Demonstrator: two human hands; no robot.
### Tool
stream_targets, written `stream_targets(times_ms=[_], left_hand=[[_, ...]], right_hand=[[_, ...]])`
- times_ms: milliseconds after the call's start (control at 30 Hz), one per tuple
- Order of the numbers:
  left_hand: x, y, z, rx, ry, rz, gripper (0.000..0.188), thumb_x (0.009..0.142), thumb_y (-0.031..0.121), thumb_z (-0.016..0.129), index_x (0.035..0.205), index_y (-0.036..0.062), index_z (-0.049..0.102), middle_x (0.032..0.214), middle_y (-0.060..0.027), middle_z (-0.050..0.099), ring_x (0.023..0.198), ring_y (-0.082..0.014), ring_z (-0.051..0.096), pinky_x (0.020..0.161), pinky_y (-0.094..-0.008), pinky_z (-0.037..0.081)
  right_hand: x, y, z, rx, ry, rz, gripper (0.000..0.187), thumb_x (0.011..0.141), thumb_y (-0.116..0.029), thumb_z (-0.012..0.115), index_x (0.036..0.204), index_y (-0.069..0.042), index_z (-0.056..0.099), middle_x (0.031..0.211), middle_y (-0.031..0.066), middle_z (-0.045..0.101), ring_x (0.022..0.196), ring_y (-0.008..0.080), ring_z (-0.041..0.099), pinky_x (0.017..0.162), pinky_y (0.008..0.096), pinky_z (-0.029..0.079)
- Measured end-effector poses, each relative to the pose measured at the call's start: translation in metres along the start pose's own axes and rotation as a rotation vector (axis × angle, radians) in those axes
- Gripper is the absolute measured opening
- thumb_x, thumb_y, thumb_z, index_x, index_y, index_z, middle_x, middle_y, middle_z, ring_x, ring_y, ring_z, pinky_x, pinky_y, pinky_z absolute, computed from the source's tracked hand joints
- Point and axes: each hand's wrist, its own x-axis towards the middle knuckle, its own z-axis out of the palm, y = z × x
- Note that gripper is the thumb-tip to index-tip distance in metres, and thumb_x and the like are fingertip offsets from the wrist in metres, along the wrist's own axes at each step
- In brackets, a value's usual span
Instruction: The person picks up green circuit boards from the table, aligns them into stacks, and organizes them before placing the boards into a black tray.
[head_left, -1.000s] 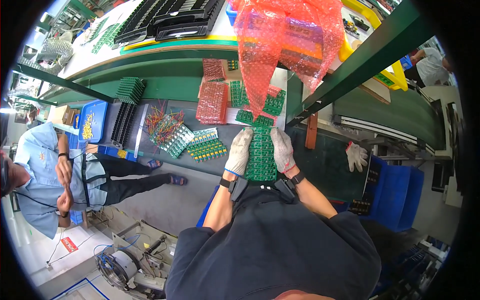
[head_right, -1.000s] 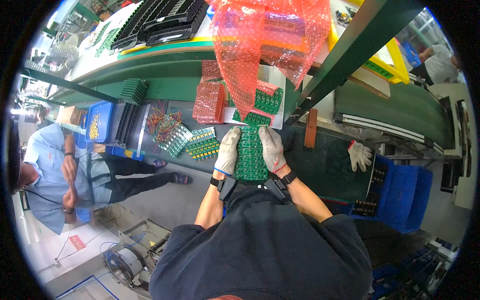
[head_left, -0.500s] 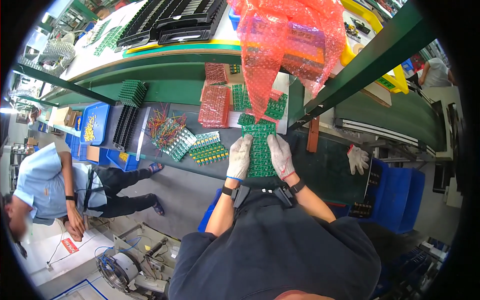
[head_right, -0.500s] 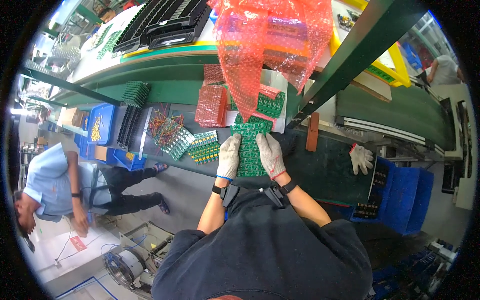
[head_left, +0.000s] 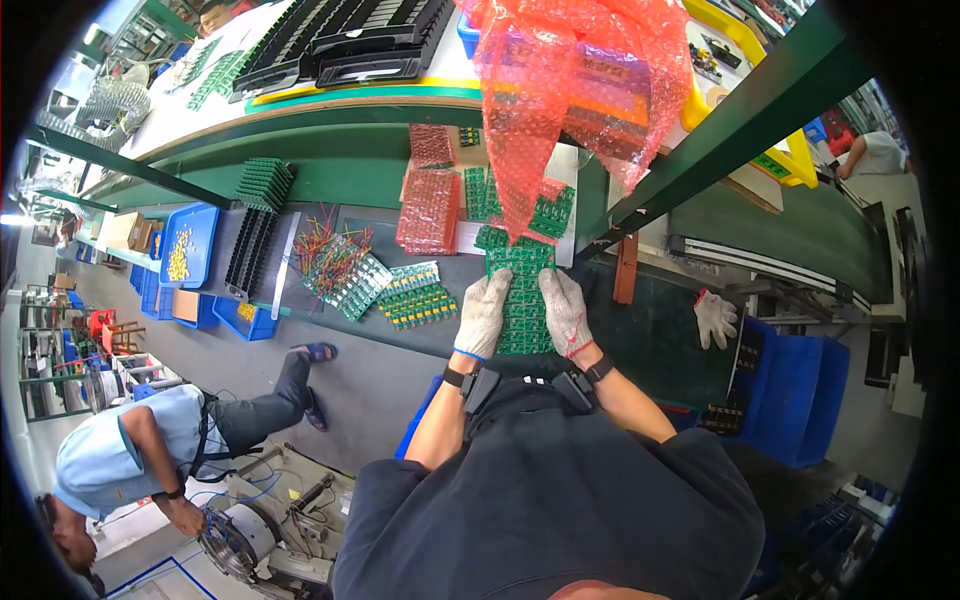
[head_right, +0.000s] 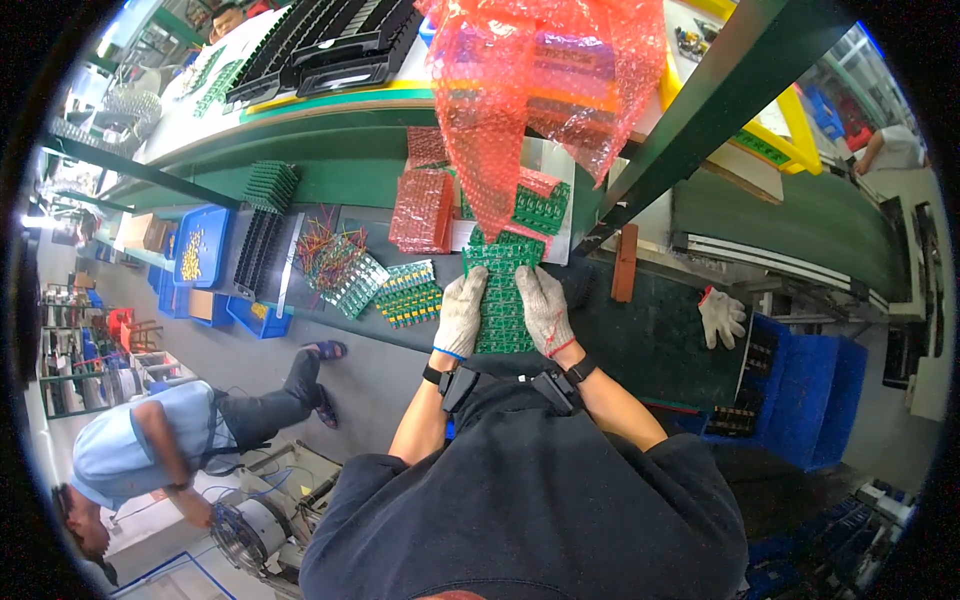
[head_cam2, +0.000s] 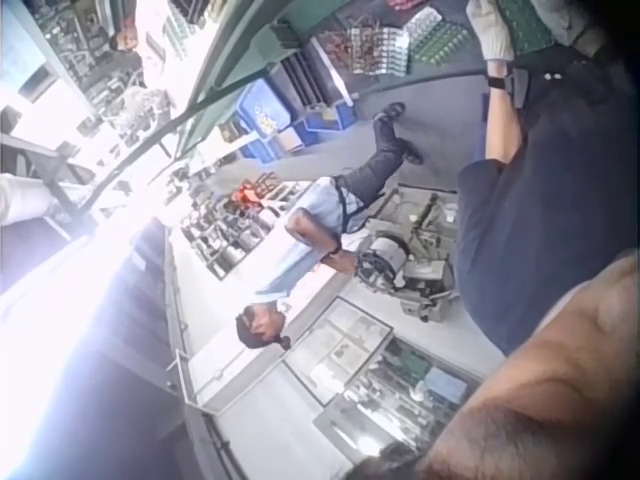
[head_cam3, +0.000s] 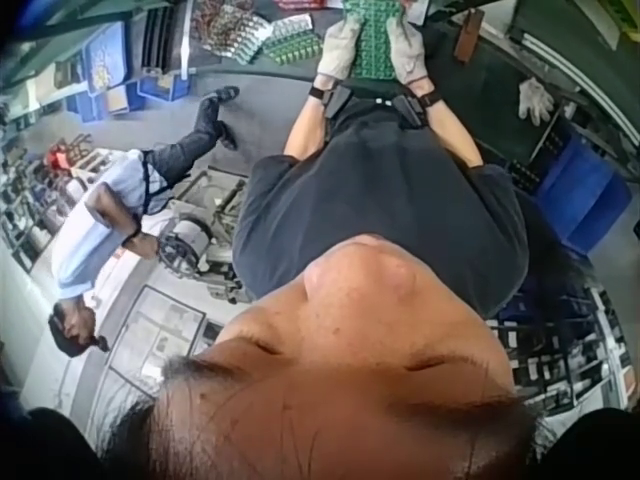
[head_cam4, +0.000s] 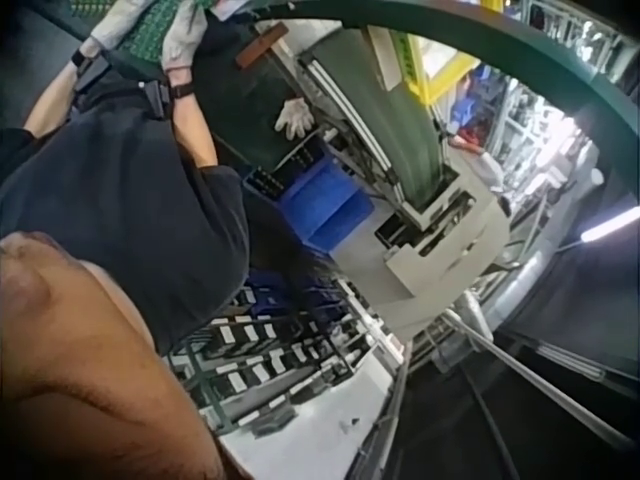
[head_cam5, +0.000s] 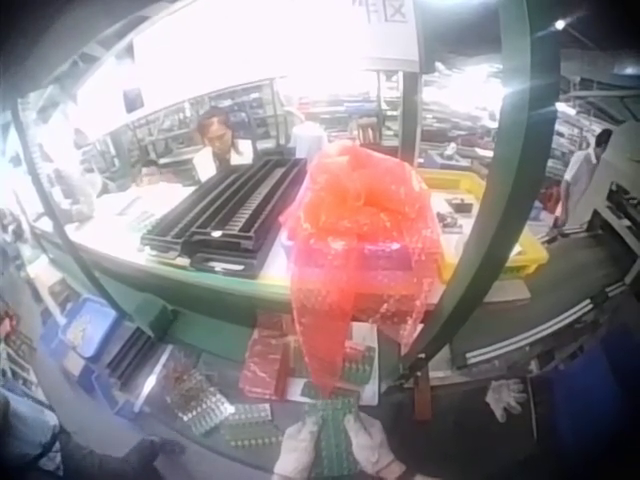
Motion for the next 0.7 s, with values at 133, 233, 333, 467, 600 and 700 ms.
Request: stream_targets(times_ms=[133,233,333,467,600,700], left_hand=[[0.004,-0.001,-0.002,0.075,-0.034,0.037,0.033,0.099,0.033,0.055,0.099,0.0017,0.064,0.081,0.002,0.061,0.072,-0.0049,0.05,0.064,-0.0251,0.044],[0.006,-0.006,0.0,0.062,-0.037,0.039,0.033,0.099,0.033,0.055,0.099,0.0018,0.064,0.081,0.0016,0.061,0.072,-0.0051,0.051,0.064,-0.025,0.044],[0.007,-0.01,0.001,-0.038,-0.033,0.015,0.032,0.099,0.032,0.055,0.099,0.002,0.064,0.08,0.0014,0.06,0.071,-0.0053,0.051,0.064,-0.0247,0.043],[0.006,-0.011,-0.001,-0.053,-0.059,0.015,0.031,0.099,0.032,0.054,0.101,0.0021,0.064,0.082,0.0015,0.061,0.072,-0.0054,0.052,0.065,-0.0245,0.044],[0.002,-0.008,0.002,-0.101,-0.075,0.004,0.031,0.099,0.031,0.054,0.102,0.0024,0.064,0.084,0.0013,0.063,0.073,-0.0053,0.054,0.065,-0.0245,0.046],[0.003,-0.017,0.002,-0.024,-0.078,0.234,0.031,0.1,0.031,0.054,0.105,0.0025,0.064,0.087,0.0008,0.064,0.074,-0.0052,0.055,0.066,-0.0243,0.047]], right_hand=[[0.001,0.0,-0.003,0.002,0.005,-0.031,0.034,0.102,-0.033,0.049,0.094,-0.001,0.058,0.079,-0.0031,0.051,0.075,0.0075,0.043,0.068,0.0264,0.038],[0.001,0.0,-0.005,-0.044,0.015,-0.006,0.033,0.102,-0.032,0.049,0.096,-0.001,0.059,0.08,-0.0039,0.051,0.075,0.0065,0.043,0.069,0.0255,0.038],[-0.001,0.002,-0.007,0.007,-0.023,0.037,0.034,0.102,-0.033,0.048,0.104,-0.001,0.062,0.088,-0.0042,0.056,0.082,0.006,0.046,0.076,0.024,0.039],[-0.003,0.001,-0.006,0.065,-0.023,0.082,0.035,0.102,-0.033,0.048,0.107,-0.002,0.063,0.091,-0.0047,0.057,0.085,0.0052,0.048,0.08,0.0228,0.04],[-0.004,0.007,-0.007,0.115,-0.002,0.093,0.034,0.102,-0.032,0.048,0.107,-0.001,0.063,0.091,-0.0052,0.057,0.085,0.0047,0.048,0.079,0.0222,0.04],[-0.003,0.011,-0.005,0.141,0.018,0.09,0.033,0.102,-0.032,0.049,0.105,-0.001,0.062,0.09,-0.0058,0.055,0.084,0.0046,0.046,0.077,0.0221,0.039]])
